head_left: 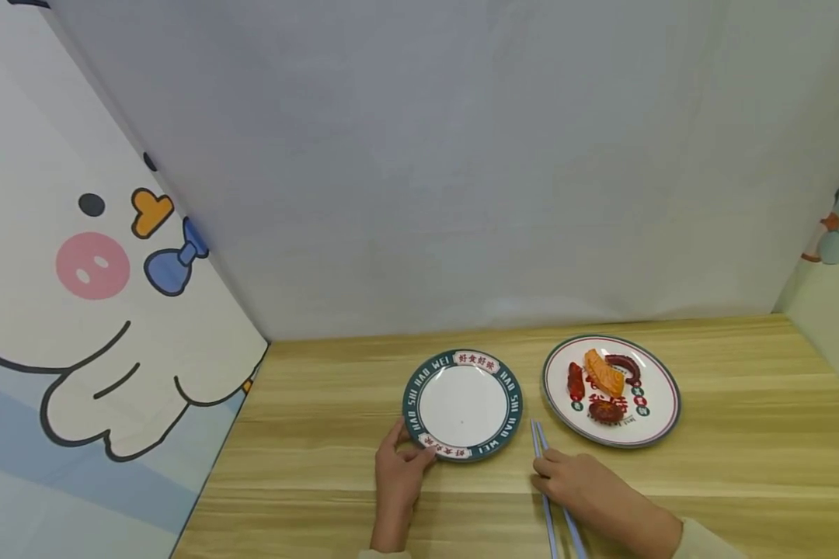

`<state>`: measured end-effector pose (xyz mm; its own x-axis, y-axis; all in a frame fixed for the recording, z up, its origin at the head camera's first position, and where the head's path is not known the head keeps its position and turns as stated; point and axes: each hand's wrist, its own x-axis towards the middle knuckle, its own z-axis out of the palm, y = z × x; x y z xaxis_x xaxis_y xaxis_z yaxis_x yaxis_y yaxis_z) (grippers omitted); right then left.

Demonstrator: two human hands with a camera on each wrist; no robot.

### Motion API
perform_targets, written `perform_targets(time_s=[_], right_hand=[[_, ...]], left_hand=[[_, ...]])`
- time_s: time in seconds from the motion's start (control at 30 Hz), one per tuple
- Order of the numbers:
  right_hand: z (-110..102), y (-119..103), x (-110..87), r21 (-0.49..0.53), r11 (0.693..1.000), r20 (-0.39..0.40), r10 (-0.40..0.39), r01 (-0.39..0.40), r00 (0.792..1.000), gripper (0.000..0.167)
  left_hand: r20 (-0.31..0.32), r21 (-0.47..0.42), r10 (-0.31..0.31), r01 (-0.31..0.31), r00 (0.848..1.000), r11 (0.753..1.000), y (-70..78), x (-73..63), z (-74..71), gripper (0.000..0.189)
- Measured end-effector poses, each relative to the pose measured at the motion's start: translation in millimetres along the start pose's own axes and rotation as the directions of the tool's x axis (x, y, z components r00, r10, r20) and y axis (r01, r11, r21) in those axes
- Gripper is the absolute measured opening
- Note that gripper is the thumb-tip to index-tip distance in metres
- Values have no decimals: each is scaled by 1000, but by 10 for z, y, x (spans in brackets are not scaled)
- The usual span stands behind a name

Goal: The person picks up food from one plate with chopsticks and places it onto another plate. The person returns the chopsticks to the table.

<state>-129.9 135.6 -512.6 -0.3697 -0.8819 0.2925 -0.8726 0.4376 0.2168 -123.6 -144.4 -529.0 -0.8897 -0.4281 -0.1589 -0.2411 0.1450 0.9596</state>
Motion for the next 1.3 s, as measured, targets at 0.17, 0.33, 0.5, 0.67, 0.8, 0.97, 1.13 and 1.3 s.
perform_targets(time_s=[0.17,0.33,0.5,0.67,0.8,0.97,1.13,1.3], right_hand=[[16,23,-10,0,1000,-42,3,-3,999,21],[25,35,-30,11,1000,-55,2,-1,998,20],[39,31,-50,26,1000,-39,13,-12,999,21],[43,29,-69,30,999,-41,17,-16,999,22],[27,20,-80,57,998,-35,25,-23,999,23],[5,9,-99,85,996,-26,42,-40,999,24],[-31,-5,-110,119,991,16,58,-59,998,25],[-55,-14,-124,135,989,46,57,-62,997,27]], left_hand=[[1,4,0,0,1000,1000,8,-1,-1,77],[3,-3,8,-8,1000,1000,5,-6,-4,77],[3,-11,10,-10,1000,1000,0,-10,-5,77],[-1,-10,3,-3,1000,1000,5,-13,-3,77],[1,-7,-2,2,1000,1000,5,-12,-2,78],[10,-8,4,-3,1000,1000,10,-7,-2,78],[13,-14,-1,1,1000,1000,9,-3,-2,78],[11,-17,-7,7,1000,1000,9,4,3,79]])
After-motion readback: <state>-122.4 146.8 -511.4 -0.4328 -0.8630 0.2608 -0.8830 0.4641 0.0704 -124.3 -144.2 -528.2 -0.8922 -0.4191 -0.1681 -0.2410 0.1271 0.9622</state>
